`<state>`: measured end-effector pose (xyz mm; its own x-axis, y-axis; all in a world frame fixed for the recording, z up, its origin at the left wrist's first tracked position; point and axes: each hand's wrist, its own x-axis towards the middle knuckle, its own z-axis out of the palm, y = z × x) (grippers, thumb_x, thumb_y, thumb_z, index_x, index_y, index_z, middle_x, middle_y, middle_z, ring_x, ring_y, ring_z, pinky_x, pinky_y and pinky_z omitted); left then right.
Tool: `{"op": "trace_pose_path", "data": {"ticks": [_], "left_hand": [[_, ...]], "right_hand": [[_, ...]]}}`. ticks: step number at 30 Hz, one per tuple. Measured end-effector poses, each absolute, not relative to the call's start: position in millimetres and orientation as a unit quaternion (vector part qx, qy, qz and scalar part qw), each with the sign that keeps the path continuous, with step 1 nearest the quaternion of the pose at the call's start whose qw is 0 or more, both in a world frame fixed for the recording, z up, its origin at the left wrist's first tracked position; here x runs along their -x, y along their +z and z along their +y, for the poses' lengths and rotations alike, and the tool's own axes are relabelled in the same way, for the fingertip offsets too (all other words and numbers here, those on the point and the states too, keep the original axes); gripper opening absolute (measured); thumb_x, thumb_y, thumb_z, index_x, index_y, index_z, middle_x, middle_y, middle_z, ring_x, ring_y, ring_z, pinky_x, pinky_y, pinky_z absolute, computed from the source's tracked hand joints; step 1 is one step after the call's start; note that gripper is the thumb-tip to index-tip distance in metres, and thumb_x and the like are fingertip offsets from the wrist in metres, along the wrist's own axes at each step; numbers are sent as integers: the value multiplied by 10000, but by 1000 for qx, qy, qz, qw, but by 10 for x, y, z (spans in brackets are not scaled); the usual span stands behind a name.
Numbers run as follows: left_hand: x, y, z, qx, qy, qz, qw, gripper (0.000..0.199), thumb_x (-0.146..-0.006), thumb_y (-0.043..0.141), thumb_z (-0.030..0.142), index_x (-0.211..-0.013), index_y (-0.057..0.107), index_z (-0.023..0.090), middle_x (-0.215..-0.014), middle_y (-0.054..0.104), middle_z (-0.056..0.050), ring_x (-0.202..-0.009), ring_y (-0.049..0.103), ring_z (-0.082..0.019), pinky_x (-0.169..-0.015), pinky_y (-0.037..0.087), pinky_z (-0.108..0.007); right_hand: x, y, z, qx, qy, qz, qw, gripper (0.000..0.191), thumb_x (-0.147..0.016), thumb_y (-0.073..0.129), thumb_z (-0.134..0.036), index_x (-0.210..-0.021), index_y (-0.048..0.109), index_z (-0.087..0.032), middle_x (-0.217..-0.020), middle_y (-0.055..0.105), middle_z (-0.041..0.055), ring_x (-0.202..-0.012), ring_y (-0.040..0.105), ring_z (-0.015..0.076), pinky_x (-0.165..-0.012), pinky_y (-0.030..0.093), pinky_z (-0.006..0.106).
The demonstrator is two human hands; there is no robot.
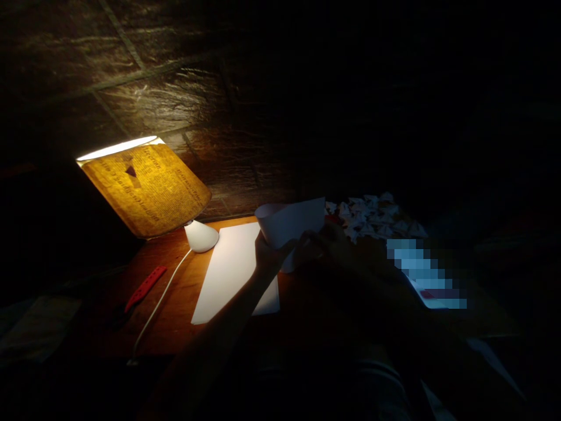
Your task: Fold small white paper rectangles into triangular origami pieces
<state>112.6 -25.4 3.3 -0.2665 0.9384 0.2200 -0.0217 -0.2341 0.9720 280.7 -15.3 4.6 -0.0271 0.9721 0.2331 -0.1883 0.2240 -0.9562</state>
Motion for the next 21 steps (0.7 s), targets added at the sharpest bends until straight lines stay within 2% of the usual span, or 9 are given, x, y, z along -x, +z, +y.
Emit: {"op": "trace_pose_path", "data": {"ticks": [7,13,16,21], "left_hand": [[-1126,44,-268,-473,629,496,367,611,-467,947,351,-988,701,147,-934,778,-107,-843,745,-267,-692,643,-358],[-1132,49,-274,-472,630,490,374,623,-466,960,357,-992,695,153,-937,781,-104,-853,751,-273,-706,651,-368],[-1137,57,-281,-471,627,489,382,633,-466,964,370,-997,697,152,-952,781,-113,-869,752,-280,-709,644,-362],[-1136,57,-283,-471,621,501,378,619,-467,952,356,-990,694,149,-948,773,-110,-869,746,-282,-705,628,-358]], "right_hand": [[-2779,73,-191,377,492,-511,596,368,-702,824,-521,-915,697,-250,-1033,787,75,-1049,721,303,-973,566,501],[-2759,63,-193,367,476,-529,599,403,-731,814,-576,-966,719,-263,-987,781,58,-995,717,289,-959,560,485],[-2755,100,-213,364,473,-533,600,381,-737,818,-581,-937,713,-274,-952,771,58,-993,715,292,-965,548,483],[-2758,147,-242,381,475,-529,592,399,-700,830,-593,-874,687,-264,-879,762,45,-906,704,275,-881,559,446]]}}
